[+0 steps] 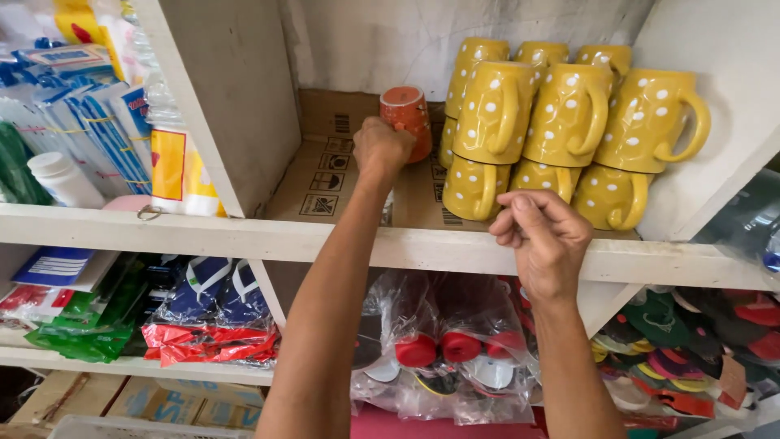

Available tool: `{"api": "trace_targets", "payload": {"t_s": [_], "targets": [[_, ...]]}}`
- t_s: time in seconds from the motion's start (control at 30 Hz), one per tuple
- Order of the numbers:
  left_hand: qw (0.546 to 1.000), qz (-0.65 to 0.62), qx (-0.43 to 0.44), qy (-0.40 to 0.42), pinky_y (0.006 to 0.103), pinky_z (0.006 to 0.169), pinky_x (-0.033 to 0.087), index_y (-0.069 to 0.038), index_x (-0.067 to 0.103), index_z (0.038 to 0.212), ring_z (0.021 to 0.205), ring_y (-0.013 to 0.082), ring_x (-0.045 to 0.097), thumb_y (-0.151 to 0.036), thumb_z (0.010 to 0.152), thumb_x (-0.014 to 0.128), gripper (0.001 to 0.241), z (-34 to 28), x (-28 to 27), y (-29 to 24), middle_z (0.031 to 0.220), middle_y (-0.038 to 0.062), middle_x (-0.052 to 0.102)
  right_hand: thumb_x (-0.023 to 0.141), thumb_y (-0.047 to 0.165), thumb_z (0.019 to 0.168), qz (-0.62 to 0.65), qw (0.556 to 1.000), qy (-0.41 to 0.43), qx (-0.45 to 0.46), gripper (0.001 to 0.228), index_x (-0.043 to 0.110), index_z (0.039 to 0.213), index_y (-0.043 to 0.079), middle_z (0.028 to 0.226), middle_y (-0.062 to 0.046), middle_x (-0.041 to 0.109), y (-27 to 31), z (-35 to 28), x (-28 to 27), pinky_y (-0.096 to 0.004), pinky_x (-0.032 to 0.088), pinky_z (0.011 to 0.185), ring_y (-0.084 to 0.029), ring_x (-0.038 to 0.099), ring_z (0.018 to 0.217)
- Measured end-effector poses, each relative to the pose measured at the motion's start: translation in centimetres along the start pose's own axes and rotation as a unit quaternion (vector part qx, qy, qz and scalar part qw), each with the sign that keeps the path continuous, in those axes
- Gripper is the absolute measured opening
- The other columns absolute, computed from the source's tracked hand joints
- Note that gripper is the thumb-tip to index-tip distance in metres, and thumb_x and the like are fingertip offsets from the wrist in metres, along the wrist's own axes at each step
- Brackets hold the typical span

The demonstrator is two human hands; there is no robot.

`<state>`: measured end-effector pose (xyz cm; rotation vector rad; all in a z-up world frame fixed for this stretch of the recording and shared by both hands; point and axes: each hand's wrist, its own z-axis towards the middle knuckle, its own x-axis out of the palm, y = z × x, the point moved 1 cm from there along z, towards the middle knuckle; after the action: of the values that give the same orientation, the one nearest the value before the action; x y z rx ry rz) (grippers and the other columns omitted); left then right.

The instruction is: The recorder is taking ceramic mugs from a plastic basket and neatly arranging them on storage shelves.

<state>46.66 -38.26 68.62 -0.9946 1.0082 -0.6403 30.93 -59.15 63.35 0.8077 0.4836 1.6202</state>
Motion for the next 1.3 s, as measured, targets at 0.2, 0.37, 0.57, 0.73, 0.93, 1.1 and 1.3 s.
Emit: {"api": "trace_targets", "payload": {"t_s": [0.2,0.37,0.57,0.73,0.93,1.1,1.3], "targets": [[0.998,0.032,-0.046,0.035,0.0405,0.105,0.051,-0.005,0.062,0.127,0.124,0.0348,0.062,-0.025,0.080,0.079,0.054,0.5,1.4,-0.2,0.137,0.018,0.061,0.062,0.010,0.105,-0.002,1.000,0.000,0.008,0.018,0.071,0.107,-0.006,0.080,-0.010,0.070,0.3,-0.1,0.0,-0.023,0.048,0.061,-0.012,0.061,0.066],[0.997,0.050,-0.039,0.042,0.0384,0.104,0.052,-0.003,0.061,0.127,0.122,0.0323,0.064,-0.030,0.080,0.082,0.058,0.8,1.6,0.0,0.136,0.019,0.060,0.062,0.011,0.107,-0.019,1.000,0.012,-0.015,0.018,0.071,0.108,-0.005,0.081,-0.009,0.070,-0.1,-0.2,-0.2,-0.023,0.049,0.062,-0.011,0.061,0.067],[0.997,0.044,-0.044,0.050,0.0373,0.103,0.054,-0.004,0.067,0.121,0.117,0.0296,0.069,-0.027,0.079,0.082,0.050,0.9,1.6,0.2,0.129,0.018,0.067,0.062,0.013,0.106,-0.020,1.000,0.018,-0.005,0.020,0.071,0.109,-0.004,0.082,-0.008,0.071,-0.2,-0.4,-0.1,-0.023,0.050,0.064,-0.010,0.061,0.070],[0.997,0.046,-0.027,0.054,0.0375,0.105,0.052,-0.003,0.068,0.121,0.119,0.0305,0.067,-0.028,0.079,0.084,0.052,0.9,2.2,0.2,0.130,0.019,0.067,0.063,0.014,0.105,-0.046,0.999,0.004,-0.001,0.021,0.071,0.108,-0.005,0.082,-0.008,0.071,0.0,-0.4,0.0,-0.023,0.049,0.063,-0.010,0.061,0.069],[0.997,0.040,-0.024,0.056,0.0372,0.105,0.050,-0.002,0.061,0.126,0.123,0.0312,0.062,-0.027,0.078,0.086,0.060,0.7,2.2,0.1,0.135,0.019,0.060,0.063,0.014,0.106,-0.050,0.999,0.011,-0.017,0.021,0.071,0.109,-0.005,0.083,-0.008,0.071,0.1,-0.4,0.1,-0.023,0.050,0.064,-0.010,0.062,0.070],[0.996,0.021,-0.042,0.079,0.0363,0.105,0.051,-0.003,0.063,0.124,0.121,0.0284,0.065,-0.026,0.079,0.086,0.056,0.2,2.0,-0.2,0.133,0.017,0.063,0.063,0.014,0.106,-0.056,0.998,0.012,-0.029,0.021,0.071,0.109,-0.005,0.083,-0.009,0.071,0.0,-0.4,0.2,-0.023,0.049,0.064,-0.010,0.062,0.070],[0.996,0.042,-0.020,0.073,0.0363,0.101,0.055,-0.002,0.070,0.112,0.113,0.0289,0.070,-0.027,0.077,0.086,0.046,0.8,2.3,0.1,0.124,0.019,0.069,0.063,0.014,0.106,-0.046,0.999,0.014,-0.019,0.021,0.070,0.109,-0.005,0.083,-0.009,0.071,0.1,-0.4,0.3,-0.024,0.050,0.064,-0.011,0.062,0.071]]}}
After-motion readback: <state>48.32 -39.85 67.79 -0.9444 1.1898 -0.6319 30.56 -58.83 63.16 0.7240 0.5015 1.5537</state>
